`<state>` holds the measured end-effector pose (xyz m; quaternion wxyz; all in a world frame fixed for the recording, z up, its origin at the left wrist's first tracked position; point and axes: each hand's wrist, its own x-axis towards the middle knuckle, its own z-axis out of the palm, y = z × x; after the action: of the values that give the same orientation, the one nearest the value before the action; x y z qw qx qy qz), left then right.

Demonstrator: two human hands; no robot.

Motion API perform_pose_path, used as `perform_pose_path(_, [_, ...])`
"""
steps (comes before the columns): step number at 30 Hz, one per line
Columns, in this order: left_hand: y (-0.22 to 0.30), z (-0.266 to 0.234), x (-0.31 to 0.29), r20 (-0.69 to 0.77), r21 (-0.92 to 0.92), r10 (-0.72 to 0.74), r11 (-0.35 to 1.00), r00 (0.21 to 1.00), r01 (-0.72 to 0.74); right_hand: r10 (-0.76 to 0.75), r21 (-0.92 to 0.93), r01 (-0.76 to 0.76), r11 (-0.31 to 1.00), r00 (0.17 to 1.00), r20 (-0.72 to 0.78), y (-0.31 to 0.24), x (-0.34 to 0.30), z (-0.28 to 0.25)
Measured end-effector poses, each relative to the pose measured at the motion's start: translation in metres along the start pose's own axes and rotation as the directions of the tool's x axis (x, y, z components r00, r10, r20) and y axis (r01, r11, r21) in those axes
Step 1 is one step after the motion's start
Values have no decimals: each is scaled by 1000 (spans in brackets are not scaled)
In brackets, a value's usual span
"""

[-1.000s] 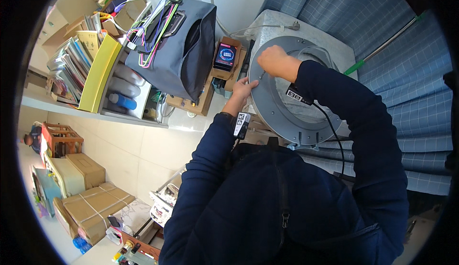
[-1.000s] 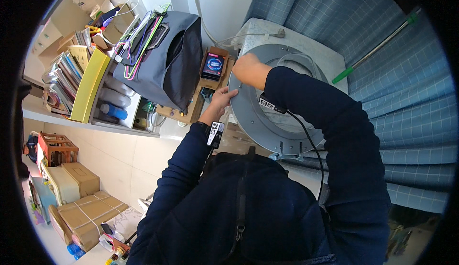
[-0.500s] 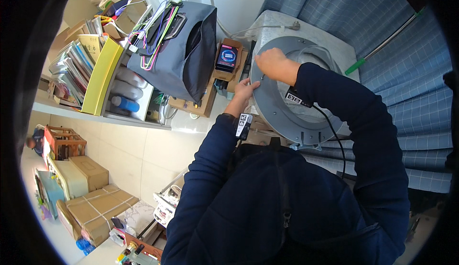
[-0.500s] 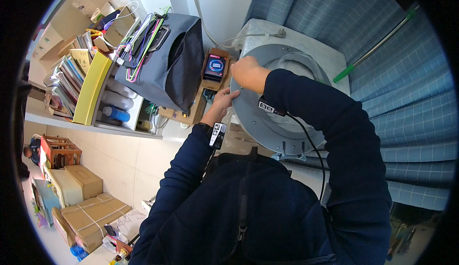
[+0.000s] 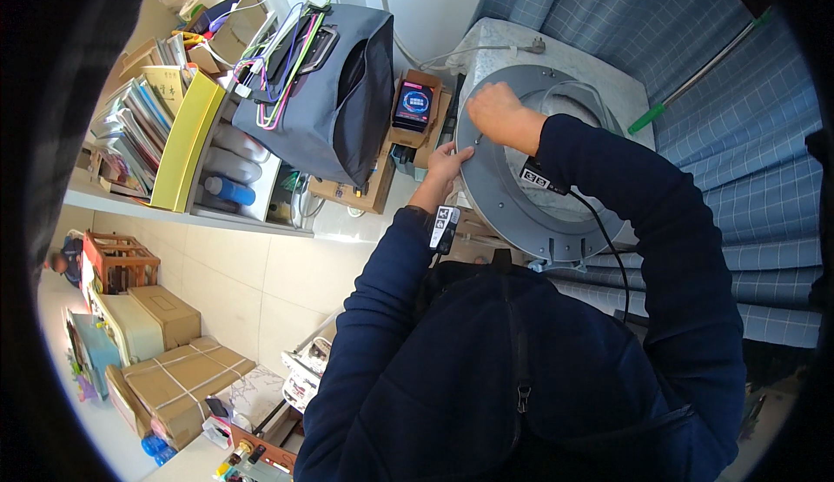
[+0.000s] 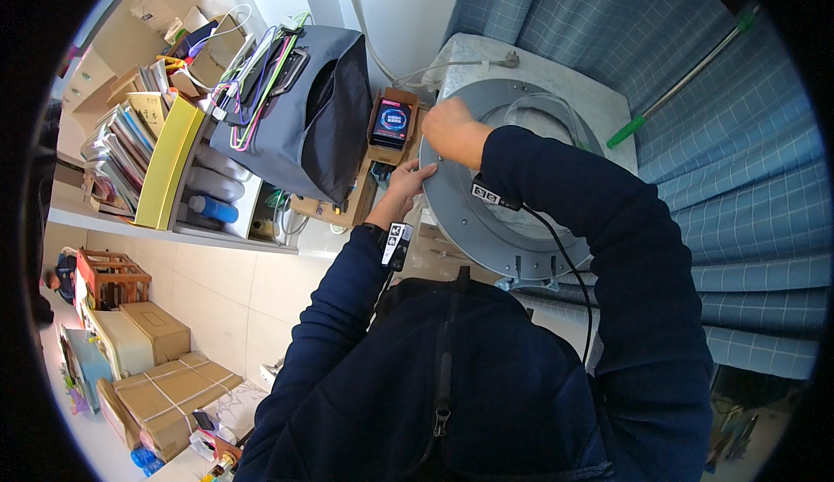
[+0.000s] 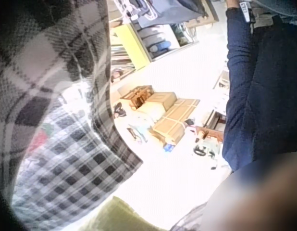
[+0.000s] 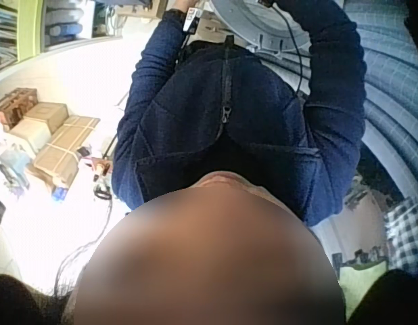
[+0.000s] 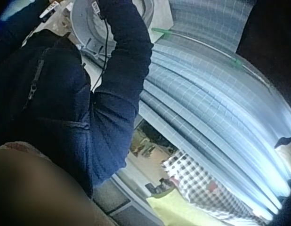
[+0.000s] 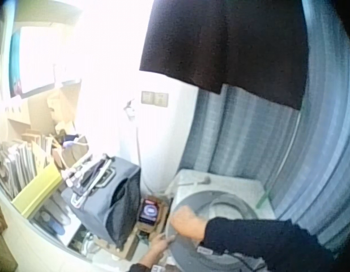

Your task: The person uses a screwdriver to fasten screws around the perimeter of a circular appliance door frame. They work methodically around the rim, tightening each screw in turn while stabilizing the frame with the other hand.

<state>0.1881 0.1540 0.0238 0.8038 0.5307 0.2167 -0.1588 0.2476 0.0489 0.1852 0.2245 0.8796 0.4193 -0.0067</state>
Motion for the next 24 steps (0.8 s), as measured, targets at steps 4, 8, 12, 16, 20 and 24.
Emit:
perform_pose_path(4, [-1, 1, 0, -30, 17, -28, 999, 999, 29, -11, 49, 7, 999, 996, 91, 2, 0, -5])
perform_pose_path(8, [-2, 0, 2, -30, 37, -1, 999, 1000, 2, -14, 27, 9, 1000, 980, 198, -1, -3, -6])
perform_pose_path(12, [-4, -1, 3, -36, 64, 8, 998, 999, -6, -20, 10, 20, 1000, 998, 58, -1, -3, -3])
perform_pose_path(16, [-4, 1, 2, -24, 45, -7, 999, 1000, 8, -43, -9, 44, 999, 996, 77, 1, -3, 2])
perform_pose_path(20, [-4, 1, 2, -31, 53, 9, 999, 999, -8, 12, 69, -23, 997, 989, 148, 3, -6, 8])
perform_pose_path(24, [-8, -1, 6, -35, 61, -2, 998, 999, 4, 11, 90, -15, 996, 999, 40, 5, -7, 7])
